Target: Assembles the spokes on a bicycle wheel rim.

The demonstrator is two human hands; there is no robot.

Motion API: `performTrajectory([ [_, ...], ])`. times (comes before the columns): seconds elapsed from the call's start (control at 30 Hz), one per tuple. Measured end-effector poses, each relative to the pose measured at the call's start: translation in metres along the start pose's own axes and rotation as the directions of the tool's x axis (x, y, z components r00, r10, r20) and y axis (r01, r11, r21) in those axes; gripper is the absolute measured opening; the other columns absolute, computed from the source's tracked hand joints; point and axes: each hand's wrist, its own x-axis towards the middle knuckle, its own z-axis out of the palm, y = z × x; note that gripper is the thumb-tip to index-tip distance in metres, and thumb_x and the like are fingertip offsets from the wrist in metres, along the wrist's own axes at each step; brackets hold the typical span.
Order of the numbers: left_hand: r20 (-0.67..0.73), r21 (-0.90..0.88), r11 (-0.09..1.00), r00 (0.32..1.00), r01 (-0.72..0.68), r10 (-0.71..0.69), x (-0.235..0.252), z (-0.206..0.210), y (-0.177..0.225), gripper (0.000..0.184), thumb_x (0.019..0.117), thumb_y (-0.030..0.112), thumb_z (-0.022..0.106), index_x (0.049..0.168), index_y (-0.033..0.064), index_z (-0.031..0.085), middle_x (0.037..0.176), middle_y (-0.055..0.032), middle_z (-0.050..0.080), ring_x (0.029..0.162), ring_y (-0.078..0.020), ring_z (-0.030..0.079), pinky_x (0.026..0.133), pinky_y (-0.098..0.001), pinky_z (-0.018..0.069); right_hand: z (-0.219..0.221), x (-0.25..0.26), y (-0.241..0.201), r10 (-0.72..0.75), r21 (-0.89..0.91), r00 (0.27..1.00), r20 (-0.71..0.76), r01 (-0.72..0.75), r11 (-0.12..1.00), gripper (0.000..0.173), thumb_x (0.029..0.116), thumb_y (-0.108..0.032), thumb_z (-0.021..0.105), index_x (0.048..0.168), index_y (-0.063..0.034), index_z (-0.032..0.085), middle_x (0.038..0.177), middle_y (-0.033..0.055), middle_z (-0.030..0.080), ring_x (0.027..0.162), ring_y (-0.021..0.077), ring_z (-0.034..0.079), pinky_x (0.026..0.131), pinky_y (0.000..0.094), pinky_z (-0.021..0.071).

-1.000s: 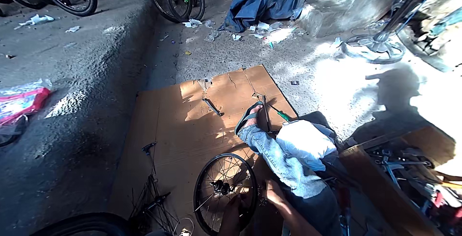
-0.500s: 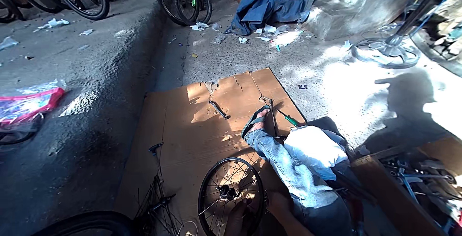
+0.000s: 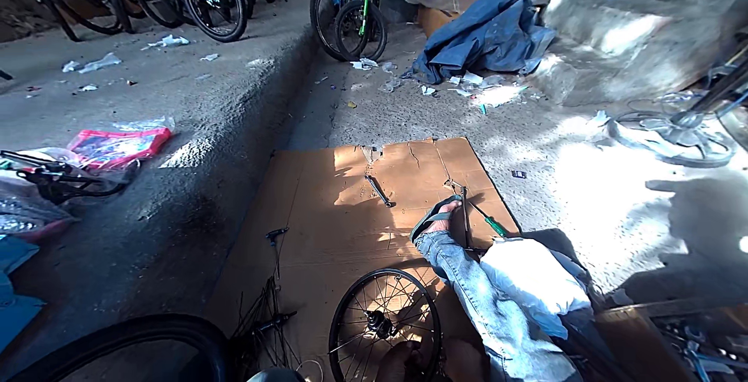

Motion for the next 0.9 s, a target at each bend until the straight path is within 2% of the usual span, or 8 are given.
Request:
performTrajectory([
  [0.03,-0.005,-0.006,1.000,1.000,0.008,-0.008,0.000,0.000,0.000,0.029,0.1101,0.022,0.046,0.118,-0.0010,0.063,0.089,-0.0113,0.066,0.079,-0.0225,0.066,0.078,-0.0411,0.0580,-0.064,0.009,-0.007,0.070,0.006,0.913,0.403,-0.079,0.997,0.040,0.0954,-0.037,0.058,0.115,-0.0049,0.072,0.114,0.0202,0.072,0.107,0.0427,0.068,0.088,0.0660,0.0524],
  [0.07,-0.011,-0.013,1.000,1.000,0.018,-0.018,0.001,0.001,0.000,0.028,0.1098,0.021,0.048,0.117,-0.0011,0.063,0.090,-0.0117,0.066,0.079,-0.0228,0.066,0.079,-0.0413,0.0579,-0.102,0.016,-0.010,0.106,0.021,0.827,0.552,-0.140,0.990,0.042,0.0934,-0.036,0.064,0.122,-0.0050,0.069,0.123,0.0198,0.070,0.115,0.0398,0.066,0.093,0.0610,0.0527],
  [0.1,-0.016,-0.014,1.000,1.000,0.025,-0.025,0.002,0.001,0.001,0.028,0.1096,0.022,0.049,0.116,-0.0009,0.064,0.089,-0.0117,0.067,0.078,-0.0227,0.066,0.078,-0.0412,0.0580,-0.121,0.020,-0.010,0.124,0.073,0.806,0.579,-0.202,0.977,0.045,0.0897,-0.037,0.069,0.121,-0.0050,0.069,0.123,0.0190,0.070,0.117,0.0373,0.066,0.095,0.0574,0.0530],
  [0.17,-0.038,-0.014,0.999,0.998,0.043,-0.043,0.003,0.004,0.002,0.028,0.1086,0.023,0.052,0.113,-0.0004,0.066,0.088,-0.0121,0.067,0.076,-0.0233,0.065,0.075,-0.0417,0.0581,-0.133,0.018,-0.004,0.154,0.253,0.847,0.509,-0.319,0.913,0.048,0.0826,-0.037,0.078,0.118,-0.0043,0.071,0.118,0.0202,0.071,0.114,0.0359,0.067,0.097,0.0558,0.0524],
  [0.27,-0.076,0.007,0.999,0.996,0.045,-0.044,0.004,0.008,0.004,0.027,0.1061,0.025,0.058,0.112,0.0000,0.067,0.090,-0.0129,0.067,0.073,-0.0231,0.064,0.071,-0.0408,0.0576,-0.140,0.008,0.006,0.133,0.513,0.923,0.362,-0.316,0.798,0.040,0.0832,-0.027,0.079,0.114,-0.0033,0.073,0.113,0.0206,0.072,0.111,0.0349,0.067,0.099,0.0564,0.0503],
  [0.4,-0.072,0.096,0.994,0.997,0.043,-0.036,0.007,0.009,0.008,0.027,0.0997,0.022,0.067,0.116,0.0002,0.067,0.101,-0.0175,0.067,0.084,-0.0284,0.067,0.076,-0.0467,0.0585,-0.156,-0.010,0.010,0.046,0.818,0.968,0.247,-0.234,0.525,0.016,0.0873,-0.010,0.074,0.100,-0.0007,0.071,0.093,0.0135,0.071,0.085,0.0223,0.070,0.078,0.0422,0.0596],
  [0.5,-0.080,0.110,0.993,0.997,0.032,-0.023,0.009,0.010,0.008,0.024,0.0966,0.020,0.071,0.111,0.0008,0.069,0.098,-0.0175,0.069,0.081,-0.0281,0.068,0.073,-0.0462,0.0591,-0.168,-0.025,0.012,-0.030,0.905,0.974,0.225,-0.198,0.378,0.014,0.0887,0.000,0.069,0.102,0.0008,0.070,0.090,0.0106,0.074,0.082,0.0176,0.074,0.077,0.0350,0.0641],
  [0.9,-0.095,0.063,0.997,0.994,0.054,-0.048,0.003,0.016,0.020,0.026,0.0953,0.022,0.073,0.111,0.0015,0.070,0.099,-0.0161,0.068,0.081,-0.0257,0.066,0.074,-0.0435,0.0572,-0.167,-0.032,0.000,-0.036,0.900,0.994,0.105,-0.079,0.429,0.014,0.0893,-0.003,0.075,0.103,-0.0004,0.075,0.096,0.0096,0.077,0.088,0.0138,0.075,0.083,0.0305,0.0639],
])
